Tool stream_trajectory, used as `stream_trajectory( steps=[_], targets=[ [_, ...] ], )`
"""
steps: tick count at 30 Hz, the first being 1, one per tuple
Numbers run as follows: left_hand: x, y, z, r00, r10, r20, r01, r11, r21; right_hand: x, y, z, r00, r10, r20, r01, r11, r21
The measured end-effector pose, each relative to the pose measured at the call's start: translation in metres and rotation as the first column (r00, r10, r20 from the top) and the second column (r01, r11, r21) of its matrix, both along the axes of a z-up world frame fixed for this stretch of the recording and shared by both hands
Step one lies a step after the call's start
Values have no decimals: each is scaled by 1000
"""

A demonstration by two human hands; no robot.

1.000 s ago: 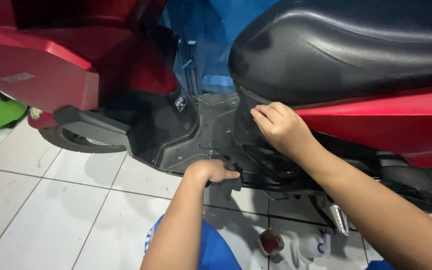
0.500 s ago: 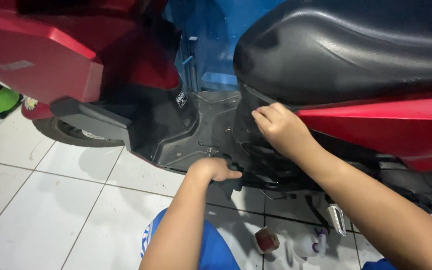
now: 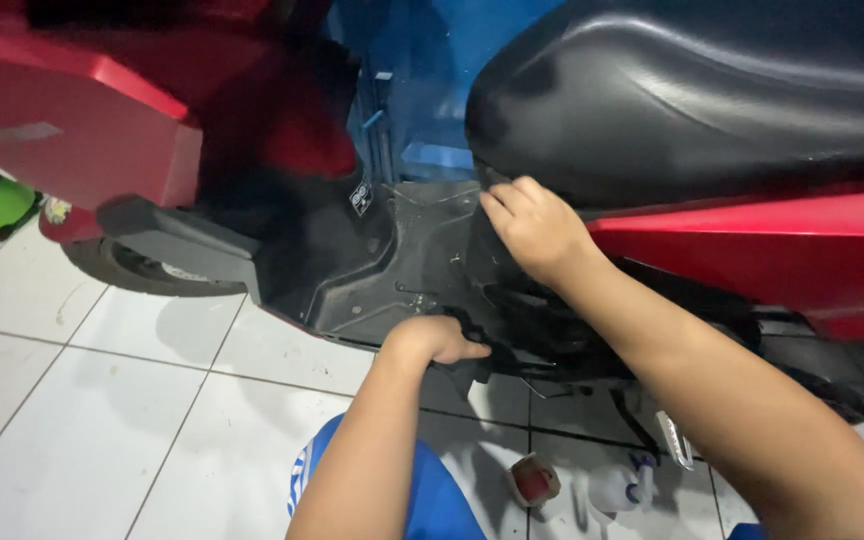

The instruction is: The person sits on the floor and cleans the lower side panel of a red scooter. They spray a cleaning solution onto the black plastic surface and then wipe it with a dark cloth. The person also uses a small red sponge to scrub the area and continues wiping with the cloth.

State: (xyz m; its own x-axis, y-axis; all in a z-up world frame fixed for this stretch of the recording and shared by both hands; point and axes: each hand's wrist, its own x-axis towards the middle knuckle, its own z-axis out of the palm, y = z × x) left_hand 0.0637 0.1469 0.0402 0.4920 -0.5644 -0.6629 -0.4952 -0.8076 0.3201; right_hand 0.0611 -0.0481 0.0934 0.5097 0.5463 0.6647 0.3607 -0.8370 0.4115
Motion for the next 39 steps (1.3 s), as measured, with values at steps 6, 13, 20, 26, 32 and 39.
stream_trajectory(
  steps=[6,13,20,26,32,39],
  targets=[
    [-7,10,17,1000,18,4,-18,999,-43,-15,-6,6,998,-38,42,39,999,-38],
    [1,2,-8,996,71,51,-68,996,-59,-26,2,14,998,-23,58,25,999,-42],
    [1,4,-3,995,91,30,-88,993,-80,-51,-13,6,996,-74,43,76,996,-43],
    [-3,-5,1,998,60,20,-58,997,-58,-47,-5,14,986,-136,93,136,991,6],
    [2,-1,-6,996,88,21,-87,994,-72,-60,-12,-3,987,-146,68,145,989,22],
    [1,-4,-4,999,46,18,-45,998,-43,-68,-8,4,979,-143,144,130,987,99]
  ],
)
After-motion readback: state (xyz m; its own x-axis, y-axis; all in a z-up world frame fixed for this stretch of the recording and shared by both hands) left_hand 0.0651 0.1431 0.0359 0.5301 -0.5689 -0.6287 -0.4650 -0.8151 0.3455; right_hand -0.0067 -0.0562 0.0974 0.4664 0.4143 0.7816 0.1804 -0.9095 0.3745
